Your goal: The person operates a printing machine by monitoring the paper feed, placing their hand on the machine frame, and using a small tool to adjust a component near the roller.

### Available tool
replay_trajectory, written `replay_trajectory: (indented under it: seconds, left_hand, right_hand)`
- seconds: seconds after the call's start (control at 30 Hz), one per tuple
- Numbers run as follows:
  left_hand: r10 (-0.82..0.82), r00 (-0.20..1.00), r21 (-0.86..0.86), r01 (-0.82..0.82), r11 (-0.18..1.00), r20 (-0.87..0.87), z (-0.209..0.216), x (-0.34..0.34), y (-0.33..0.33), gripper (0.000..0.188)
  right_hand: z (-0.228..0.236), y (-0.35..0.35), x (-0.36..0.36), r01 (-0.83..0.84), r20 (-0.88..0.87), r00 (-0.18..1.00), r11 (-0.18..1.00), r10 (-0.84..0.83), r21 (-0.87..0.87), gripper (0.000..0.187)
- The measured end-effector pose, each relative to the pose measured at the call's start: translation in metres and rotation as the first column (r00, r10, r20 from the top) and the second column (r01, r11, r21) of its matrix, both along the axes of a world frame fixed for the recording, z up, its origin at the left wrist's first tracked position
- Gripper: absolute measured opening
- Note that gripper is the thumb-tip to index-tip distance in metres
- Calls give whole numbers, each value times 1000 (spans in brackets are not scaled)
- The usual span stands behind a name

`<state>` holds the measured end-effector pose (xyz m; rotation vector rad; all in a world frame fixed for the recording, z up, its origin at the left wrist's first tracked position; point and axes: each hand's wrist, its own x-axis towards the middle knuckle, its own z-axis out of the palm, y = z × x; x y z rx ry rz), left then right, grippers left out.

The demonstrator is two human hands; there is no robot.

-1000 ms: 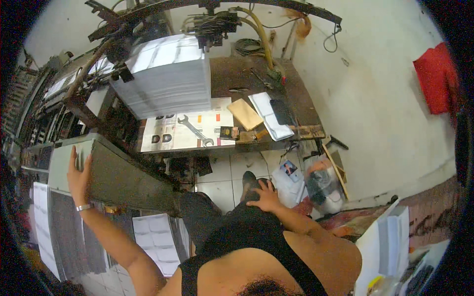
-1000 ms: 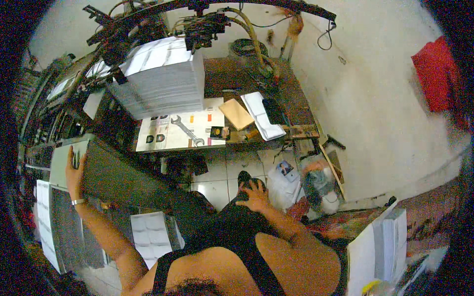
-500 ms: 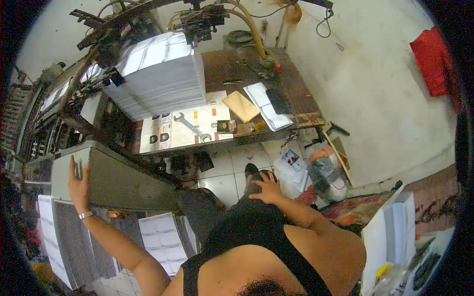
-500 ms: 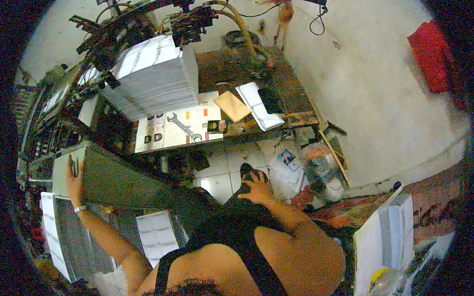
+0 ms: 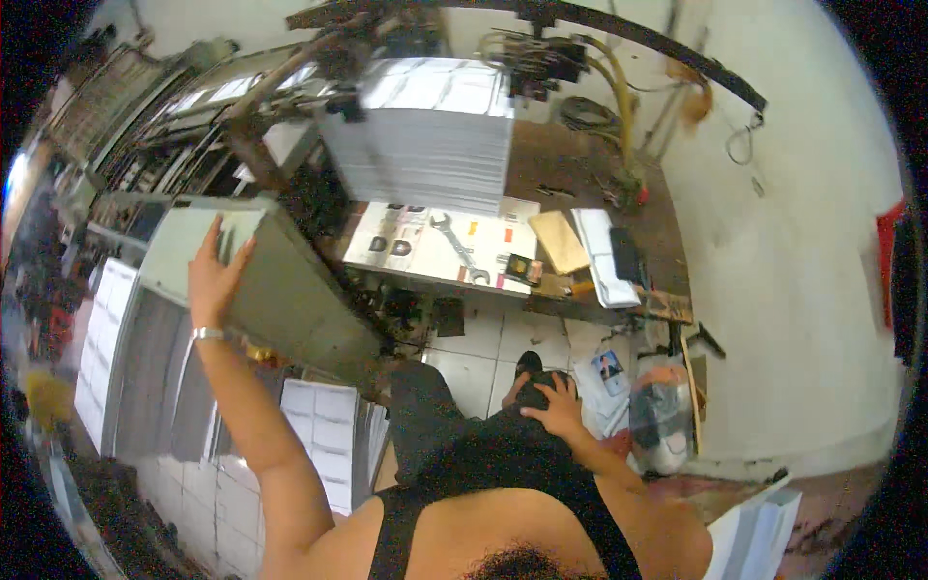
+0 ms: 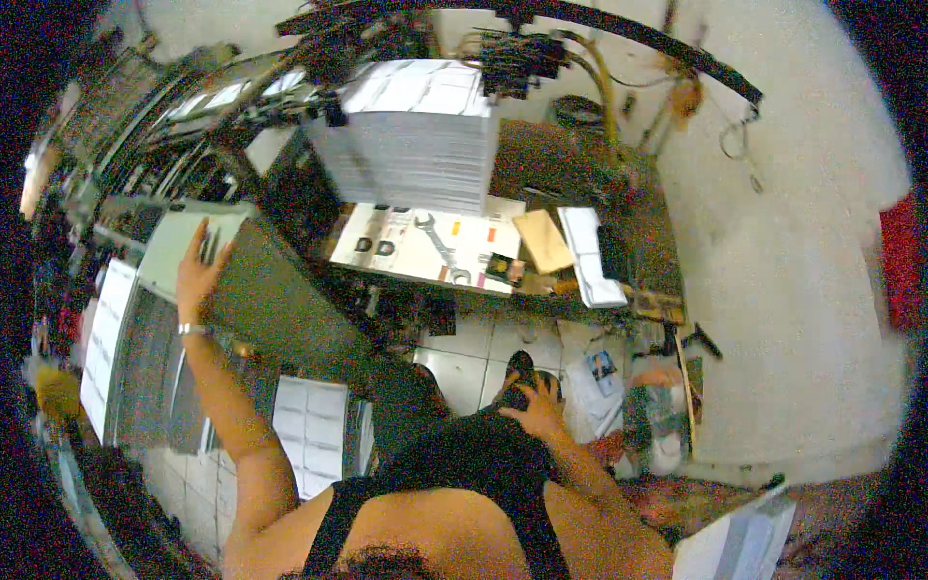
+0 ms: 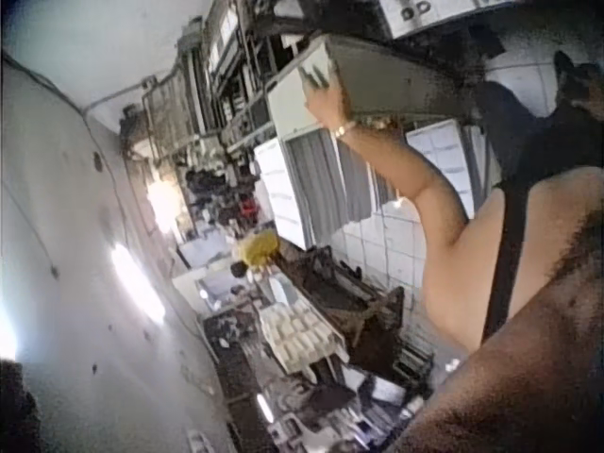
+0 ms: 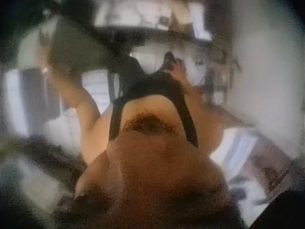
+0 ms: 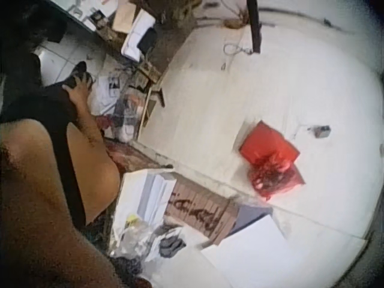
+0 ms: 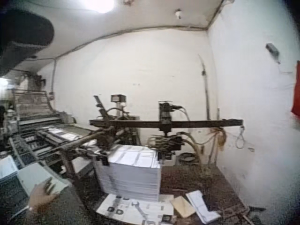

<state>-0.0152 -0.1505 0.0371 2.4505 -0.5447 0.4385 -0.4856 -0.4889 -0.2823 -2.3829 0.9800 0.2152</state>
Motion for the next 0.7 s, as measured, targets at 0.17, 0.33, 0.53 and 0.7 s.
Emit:
replay_trajectory:
  seconds: [0.17, 0.33, 0.53, 0.7]
  left_hand:
    - [56, 998, 109, -59, 992, 29, -1, 1, -4, 90]
    - [74, 997, 135, -77, 988, 24, -2, -2, 3, 93]
    - [92, 994, 134, -99, 986, 60, -4, -7, -7, 93]
    - [93, 994, 179, -103, 978, 61, 2, -18, -6, 90]
  right_hand:
    - [4, -1, -1, -19, 36, 999, 999, 20, -29, 82]
    - [0, 1, 0, -64, 73, 995, 996, 69, -61, 77]
    - [-25, -13, -8, -136, 111, 983, 988, 144, -70, 80]
    - [-9, -13, 10, -158, -43, 987, 987, 157, -22, 85]
